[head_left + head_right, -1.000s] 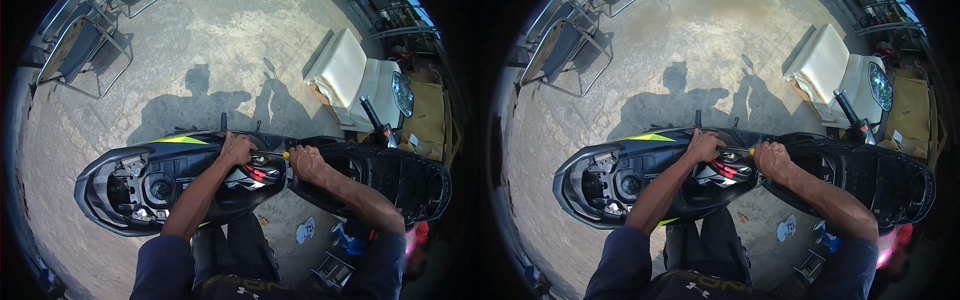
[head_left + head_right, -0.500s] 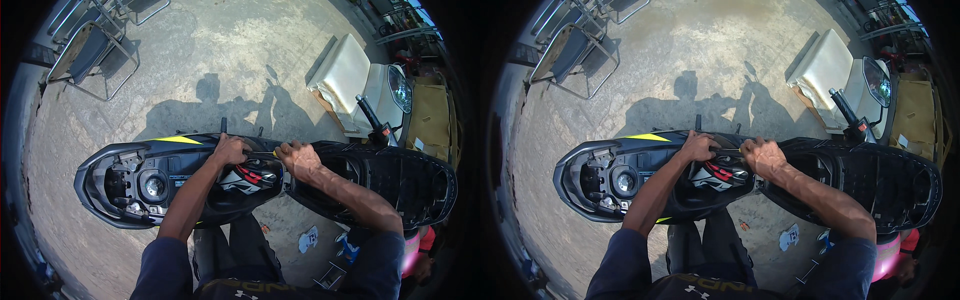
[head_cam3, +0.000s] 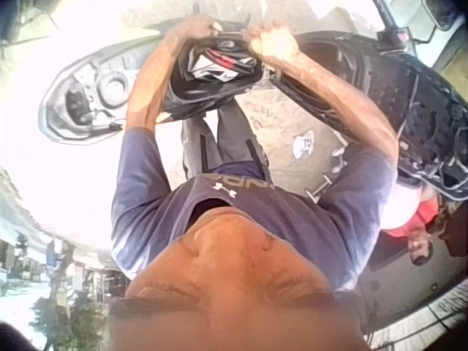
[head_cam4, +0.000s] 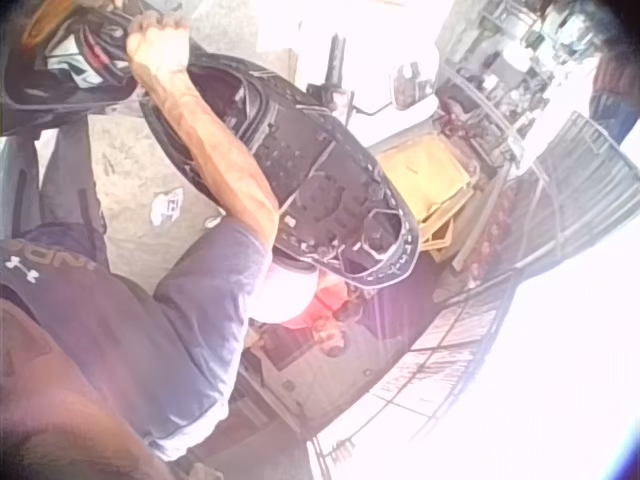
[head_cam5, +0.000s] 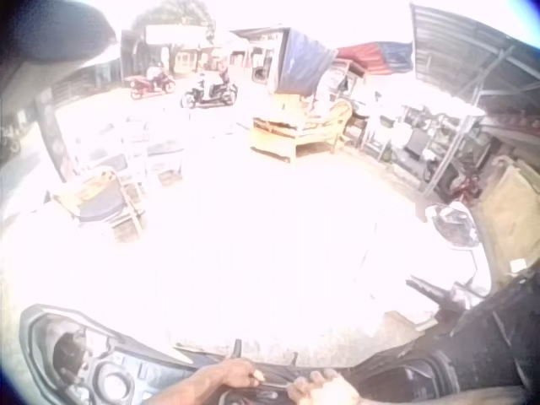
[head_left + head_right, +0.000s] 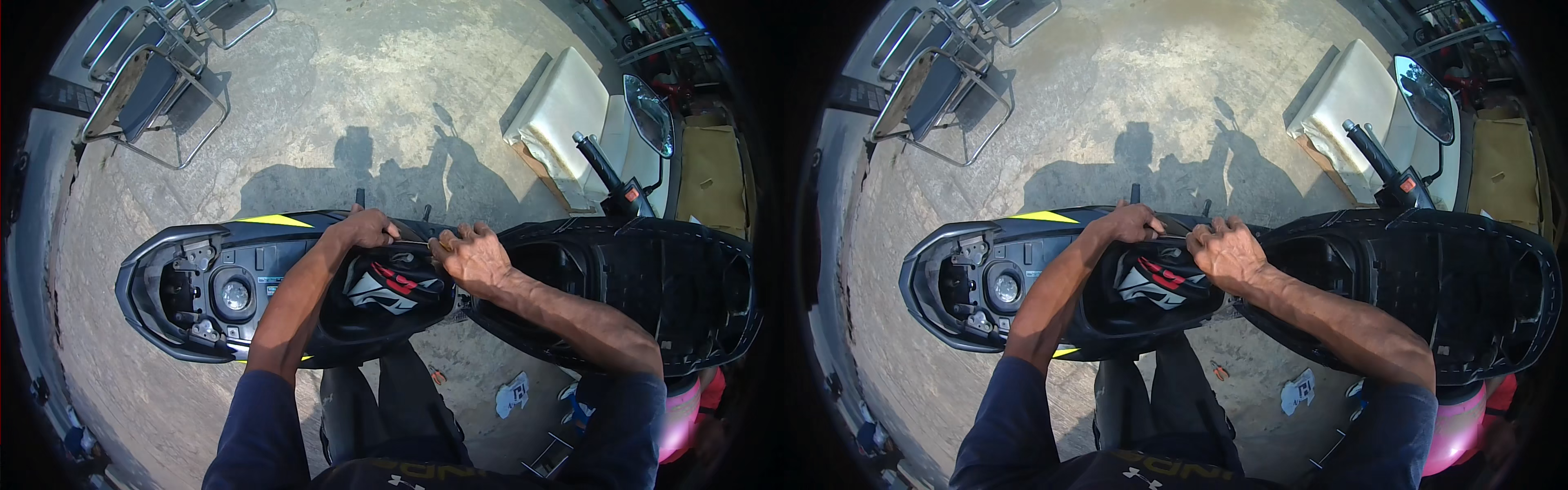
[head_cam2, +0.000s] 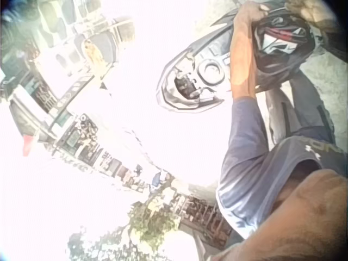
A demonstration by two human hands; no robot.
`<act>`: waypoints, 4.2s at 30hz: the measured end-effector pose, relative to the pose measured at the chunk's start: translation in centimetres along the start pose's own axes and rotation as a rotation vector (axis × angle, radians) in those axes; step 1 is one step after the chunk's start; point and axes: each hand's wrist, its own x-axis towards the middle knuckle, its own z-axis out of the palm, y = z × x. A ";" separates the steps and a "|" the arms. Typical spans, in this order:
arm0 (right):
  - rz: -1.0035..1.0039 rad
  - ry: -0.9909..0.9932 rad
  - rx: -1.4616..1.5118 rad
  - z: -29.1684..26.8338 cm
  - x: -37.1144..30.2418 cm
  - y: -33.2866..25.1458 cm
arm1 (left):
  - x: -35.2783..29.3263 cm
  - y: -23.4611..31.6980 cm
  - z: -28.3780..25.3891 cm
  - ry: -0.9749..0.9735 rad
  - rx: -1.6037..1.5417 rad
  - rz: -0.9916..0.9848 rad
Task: The person installs and secures a plastic fairing piece onto a motorcycle using a screwdriver and pliers.
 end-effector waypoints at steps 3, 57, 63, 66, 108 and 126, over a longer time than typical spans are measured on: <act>0.226 -0.088 0.302 -1.3 1.3 0.2 | 0.9 -0.2 -0.3 -0.064 -0.044 -0.031; -0.113 -0.153 -0.120 -0.6 3.8 3.6 | -0.1 -0.8 0.1 0.120 -0.085 0.106; 0.333 -0.655 0.369 -2.0 7.2 5.5 | -0.2 -0.9 0.3 0.228 -0.075 0.260; -0.090 -0.377 -0.048 -2.0 7.4 5.4 | 0.2 -1.8 0.6 0.247 -0.064 0.285; 1.210 0.207 1.549 6.6 -20.3 -14.1 | -7.9 14.9 9.1 0.126 -0.451 -0.656; 1.123 0.145 1.484 10.8 -21.8 -27.4 | -20.1 19.3 25.0 0.070 -1.087 -0.499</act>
